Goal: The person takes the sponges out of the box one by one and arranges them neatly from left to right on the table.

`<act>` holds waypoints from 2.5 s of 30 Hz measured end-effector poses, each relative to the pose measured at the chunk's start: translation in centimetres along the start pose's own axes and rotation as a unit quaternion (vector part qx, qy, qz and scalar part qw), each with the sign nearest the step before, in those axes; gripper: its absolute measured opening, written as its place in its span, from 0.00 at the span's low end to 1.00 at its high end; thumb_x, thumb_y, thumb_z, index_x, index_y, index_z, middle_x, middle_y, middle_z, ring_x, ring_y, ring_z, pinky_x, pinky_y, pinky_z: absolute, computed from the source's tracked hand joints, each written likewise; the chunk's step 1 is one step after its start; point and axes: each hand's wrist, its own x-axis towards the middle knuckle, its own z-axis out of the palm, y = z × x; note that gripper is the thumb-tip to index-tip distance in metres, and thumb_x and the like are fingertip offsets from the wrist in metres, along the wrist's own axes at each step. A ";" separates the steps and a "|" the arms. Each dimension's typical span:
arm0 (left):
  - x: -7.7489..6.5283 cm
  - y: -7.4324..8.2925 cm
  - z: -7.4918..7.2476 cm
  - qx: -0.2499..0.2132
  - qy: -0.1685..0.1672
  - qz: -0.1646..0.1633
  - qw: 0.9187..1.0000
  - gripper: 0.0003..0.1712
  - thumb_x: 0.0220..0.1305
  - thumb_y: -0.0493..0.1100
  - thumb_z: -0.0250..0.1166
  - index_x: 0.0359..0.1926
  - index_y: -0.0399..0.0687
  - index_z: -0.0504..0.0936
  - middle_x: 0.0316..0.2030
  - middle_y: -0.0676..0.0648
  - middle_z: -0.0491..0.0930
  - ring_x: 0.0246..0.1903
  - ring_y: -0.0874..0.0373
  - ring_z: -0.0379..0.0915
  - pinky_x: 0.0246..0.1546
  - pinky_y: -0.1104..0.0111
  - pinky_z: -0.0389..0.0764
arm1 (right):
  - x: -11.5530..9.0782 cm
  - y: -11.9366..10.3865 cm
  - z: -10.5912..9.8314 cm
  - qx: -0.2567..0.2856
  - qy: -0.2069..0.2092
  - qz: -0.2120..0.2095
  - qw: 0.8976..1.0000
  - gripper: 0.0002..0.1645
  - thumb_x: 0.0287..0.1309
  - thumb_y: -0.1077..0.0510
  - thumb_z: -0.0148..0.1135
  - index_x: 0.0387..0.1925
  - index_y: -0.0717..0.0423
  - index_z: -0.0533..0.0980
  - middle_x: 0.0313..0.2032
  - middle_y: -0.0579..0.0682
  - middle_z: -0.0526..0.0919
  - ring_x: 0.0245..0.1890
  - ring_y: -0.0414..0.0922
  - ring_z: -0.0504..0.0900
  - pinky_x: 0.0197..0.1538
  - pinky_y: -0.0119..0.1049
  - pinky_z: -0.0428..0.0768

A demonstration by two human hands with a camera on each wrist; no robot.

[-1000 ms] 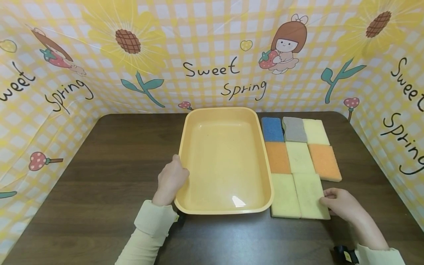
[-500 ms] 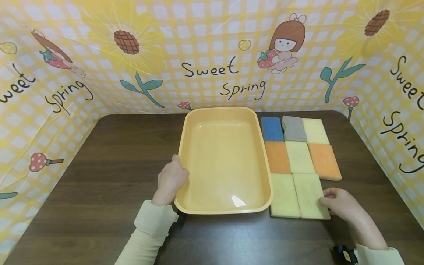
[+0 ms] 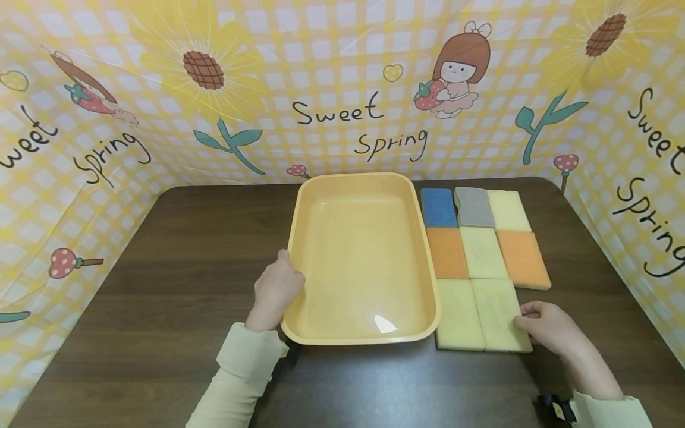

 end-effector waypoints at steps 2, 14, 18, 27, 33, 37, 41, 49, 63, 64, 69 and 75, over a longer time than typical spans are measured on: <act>0.0 0.0 0.0 0.001 -0.001 -0.001 1.000 0.19 0.58 0.40 0.53 0.51 0.38 0.66 0.31 0.39 0.80 0.26 0.49 0.75 0.26 0.58 0.71 | 0.0 0.0 0.0 -0.004 0.003 -0.003 1.000 0.30 0.62 0.60 0.51 0.51 0.88 0.61 0.46 0.79 0.73 0.41 0.54 0.82 0.40 0.43 0.83; 0.2 0.0 0.1 0.005 -0.003 -0.002 1.000 0.20 0.59 0.40 0.54 0.52 0.37 0.66 0.31 0.39 0.80 0.26 0.49 0.75 0.26 0.58 0.71 | -0.1 0.0 0.1 -0.014 0.013 -0.004 1.000 0.31 0.62 0.59 0.52 0.50 0.88 0.62 0.46 0.79 0.73 0.40 0.54 0.82 0.40 0.43 0.82; 0.2 0.1 0.2 0.005 -0.003 -0.002 1.000 0.20 0.59 0.40 0.54 0.52 0.37 0.66 0.30 0.39 0.80 0.26 0.49 0.75 0.25 0.58 0.71 | -0.1 0.0 0.2 -0.012 0.014 -0.006 1.000 0.30 0.63 0.59 0.51 0.50 0.88 0.62 0.46 0.79 0.73 0.40 0.54 0.82 0.40 0.42 0.82; 0.2 0.0 0.2 0.008 0.001 -0.005 1.000 0.19 0.58 0.40 0.55 0.50 0.38 0.67 0.30 0.39 0.80 0.26 0.49 0.76 0.24 0.59 0.71 | -0.2 0.1 0.2 -0.015 0.011 -0.008 1.000 0.31 0.64 0.58 0.51 0.51 0.88 0.61 0.47 0.80 0.73 0.41 0.56 0.82 0.40 0.43 0.83; 0.1 0.0 0.2 0.008 0.001 -0.005 1.000 0.19 0.58 0.40 0.55 0.50 0.38 0.67 0.30 0.39 0.80 0.25 0.49 0.76 0.24 0.59 0.71 | -0.3 0.1 0.2 -0.024 0.011 -0.009 1.000 0.31 0.64 0.57 0.50 0.51 0.88 0.62 0.48 0.80 0.72 0.42 0.58 0.82 0.40 0.44 0.82; 0.1 0.0 0.1 0.008 0.001 -0.004 1.000 0.19 0.58 0.40 0.54 0.50 0.38 0.66 0.30 0.39 0.79 0.26 0.49 0.76 0.25 0.58 0.71 | -0.4 0.0 0.2 -0.025 0.011 -0.008 1.000 0.31 0.65 0.57 0.50 0.51 0.87 0.62 0.48 0.80 0.72 0.42 0.58 0.82 0.40 0.44 0.82; 0.1 0.0 0.1 0.008 0.002 -0.004 1.000 0.19 0.58 0.40 0.54 0.50 0.38 0.66 0.30 0.39 0.79 0.26 0.49 0.76 0.26 0.57 0.71 | -0.6 -0.2 0.2 -0.025 0.012 -0.007 1.000 0.30 0.65 0.57 0.50 0.51 0.86 0.62 0.47 0.80 0.73 0.41 0.57 0.82 0.40 0.44 0.82; 0.2 0.0 0.0 0.010 0.004 -0.003 1.000 0.19 0.57 0.40 0.54 0.50 0.38 0.67 0.30 0.39 0.80 0.26 0.49 0.76 0.25 0.58 0.71 | -0.6 -0.2 0.2 -0.025 0.021 -0.008 0.999 0.30 0.65 0.56 0.50 0.51 0.84 0.63 0.43 0.76 0.76 0.38 0.51 0.82 0.38 0.42 0.82; 0.3 0.2 0.4 0.013 0.006 0.004 1.000 0.18 0.60 0.40 0.55 0.49 0.37 0.67 0.29 0.39 0.79 0.25 0.49 0.75 0.25 0.58 0.71 | -0.8 0.1 -0.4 -0.014 0.028 -0.002 1.000 0.32 0.70 0.53 0.41 0.55 0.84 0.60 0.46 0.78 0.75 0.37 0.51 0.83 0.40 0.43 0.82; 0.3 0.2 0.4 0.015 0.008 0.005 1.000 0.17 0.61 0.41 0.55 0.49 0.37 0.66 0.29 0.39 0.79 0.26 0.48 0.76 0.25 0.57 0.72 | -0.9 0.1 -0.6 -0.017 0.029 -0.007 0.999 0.32 0.71 0.53 0.40 0.55 0.84 0.60 0.46 0.78 0.75 0.37 0.51 0.83 0.40 0.44 0.81; 0.4 0.4 0.5 0.019 0.020 0.012 1.000 0.25 0.69 0.53 0.51 0.50 0.34 0.65 0.29 0.37 0.80 0.28 0.45 0.79 0.27 0.55 0.75 | -1.1 -0.3 -1.7 -0.045 0.045 -0.025 0.998 0.34 0.72 0.49 0.38 0.57 0.82 0.58 0.50 0.81 0.70 0.42 0.62 0.80 0.42 0.51 0.79; 0.6 0.6 0.4 0.007 0.006 -0.004 1.000 0.48 0.68 0.68 0.40 0.66 0.28 0.53 0.37 0.33 0.82 0.35 0.42 0.81 0.36 0.52 0.77 | -1.5 -1.7 -2.8 -0.062 0.121 -0.030 0.990 0.39 0.71 0.47 0.39 0.61 0.83 0.51 0.58 0.87 0.53 0.56 0.79 0.56 0.48 0.67 0.67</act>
